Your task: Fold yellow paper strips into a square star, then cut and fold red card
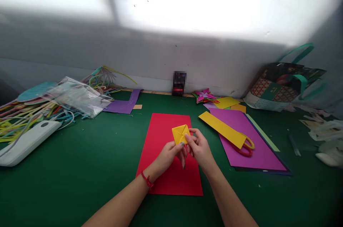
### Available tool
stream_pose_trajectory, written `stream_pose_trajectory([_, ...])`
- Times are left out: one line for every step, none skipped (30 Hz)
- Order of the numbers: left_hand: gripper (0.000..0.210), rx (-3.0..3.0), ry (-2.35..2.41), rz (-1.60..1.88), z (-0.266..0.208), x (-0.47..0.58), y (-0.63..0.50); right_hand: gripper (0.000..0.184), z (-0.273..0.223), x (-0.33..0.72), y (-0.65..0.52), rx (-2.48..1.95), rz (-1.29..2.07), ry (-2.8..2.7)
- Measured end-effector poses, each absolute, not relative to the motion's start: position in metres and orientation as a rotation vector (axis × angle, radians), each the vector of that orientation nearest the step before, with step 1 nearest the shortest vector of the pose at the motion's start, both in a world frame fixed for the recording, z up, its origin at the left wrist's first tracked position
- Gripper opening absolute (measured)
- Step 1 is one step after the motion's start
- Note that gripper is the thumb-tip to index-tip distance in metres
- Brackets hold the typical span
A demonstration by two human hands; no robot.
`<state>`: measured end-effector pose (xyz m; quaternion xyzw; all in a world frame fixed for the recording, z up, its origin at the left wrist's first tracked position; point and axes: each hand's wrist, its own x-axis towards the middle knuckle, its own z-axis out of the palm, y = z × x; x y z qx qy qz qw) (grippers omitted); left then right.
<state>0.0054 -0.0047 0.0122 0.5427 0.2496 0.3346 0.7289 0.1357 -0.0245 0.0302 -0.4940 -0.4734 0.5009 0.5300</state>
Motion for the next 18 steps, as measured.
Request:
stream_pose_trajectory([0.041, 1.219, 0.569, 0.747, 0.0123, 0.0063, -0.0059, 0.029, 0.0298, 0.1364, -0.0242, -1.193, 1.18, -1.122])
stream_pose_trajectory([0.041, 1.242, 0.586, 0.76, 0.0123, 0.0071, -0.0067, 0.03, 0.0296, 0.137, -0.024, -1.203, 1.173, -1.119])
stream_pose_trajectory([0.043, 1.26, 0.595, 0.774, 0.0122, 0.0079, -0.0073, 0.03, 0.0296, 0.1373, -0.024, -1.21, 1.174, -1.12])
stream_pose_trajectory([0.044, 1.271, 0.595, 0.784, 0.0121, 0.0085, -0.0076, 0.031, 0.0298, 0.1374, -0.024, -1.215, 1.176, -1.124])
stream_pose_trajectory([0.046, 1.272, 0.592, 0.792, 0.0119, 0.009, -0.0077, 0.032, 0.03, 0.1372, -0.0241, -1.217, 1.179, -1.129])
stream_pose_trajectory([0.047, 1.267, 0.59, 0.797, 0.0116, 0.0094, -0.0076, 0.032, 0.0303, 0.1369, -0.0243, -1.217, 1.182, -1.134])
stream_pose_trajectory([0.049, 1.254, 0.588, 0.8, 0.0111, 0.0096, -0.0075, 0.033, 0.0305, 0.1366, -0.0244, -1.215, 1.188, -1.142])
stream_pose_trajectory([0.05, 1.236, 0.588, 0.801, 0.0104, 0.0097, -0.0072, 0.033, 0.0305, 0.1363, -0.0246, -1.212, 1.194, -1.151])
stream_pose_trajectory([0.051, 1.215, 0.584, 0.797, 0.0096, 0.0096, -0.0069, 0.033, 0.0304, 0.1361, -0.0247, -1.208, 1.198, -1.16])
stream_pose_trajectory([0.051, 1.195, 0.578, 0.789, 0.0086, 0.0092, -0.0064, 0.032, 0.03, 0.136, -0.0248, -1.204, 1.199, -1.17])
stream_pose_trajectory([0.051, 1.178, 0.572, 0.777, 0.0076, 0.0087, -0.0058, 0.032, 0.0296, 0.1358, -0.0248, -1.203, 1.196, -1.178])
stream_pose_trajectory([0.051, 1.166, 0.567, 0.766, 0.0066, 0.0081, -0.0051, 0.032, 0.0291, 0.1356, -0.0248, -1.204, 1.189, -1.184])
stream_pose_trajectory([0.051, 1.159, 0.563, 0.757, 0.0057, 0.0073, -0.0045, 0.031, 0.0287, 0.1352, -0.0249, -1.208, 1.18, -1.188])
stream_pose_trajectory([0.051, 1.156, 0.561, 0.753, 0.005, 0.0067, -0.0038, 0.031, 0.0284, 0.1347, -0.0251, -1.215, 1.173, -1.193])
stream_pose_trajectory([0.051, 1.154, 0.561, 0.753, 0.0045, 0.0062, -0.0033, 0.031, 0.0284, 0.1342, -0.0253, -1.224, 1.164, -1.2])
stream_pose_trajectory([0.05, 1.15, 0.562, 0.757, 0.0041, 0.0059, -0.003, 0.03, 0.0285, 0.1335, -0.0256, -1.236, 1.15, -1.209])
stream_pose_trajectory([0.05, 1.142, 0.564, 0.76, 0.0039, 0.0059, -0.0027, 0.029, 0.0289, 0.133, -0.026, -1.249, 1.13, -1.221])
stream_pose_trajectory([0.049, 1.131, 0.567, 0.762, 0.0037, 0.0061, -0.0024, 0.028, 0.0293, 0.1325, -0.0263, -1.26, 1.104, -1.232])
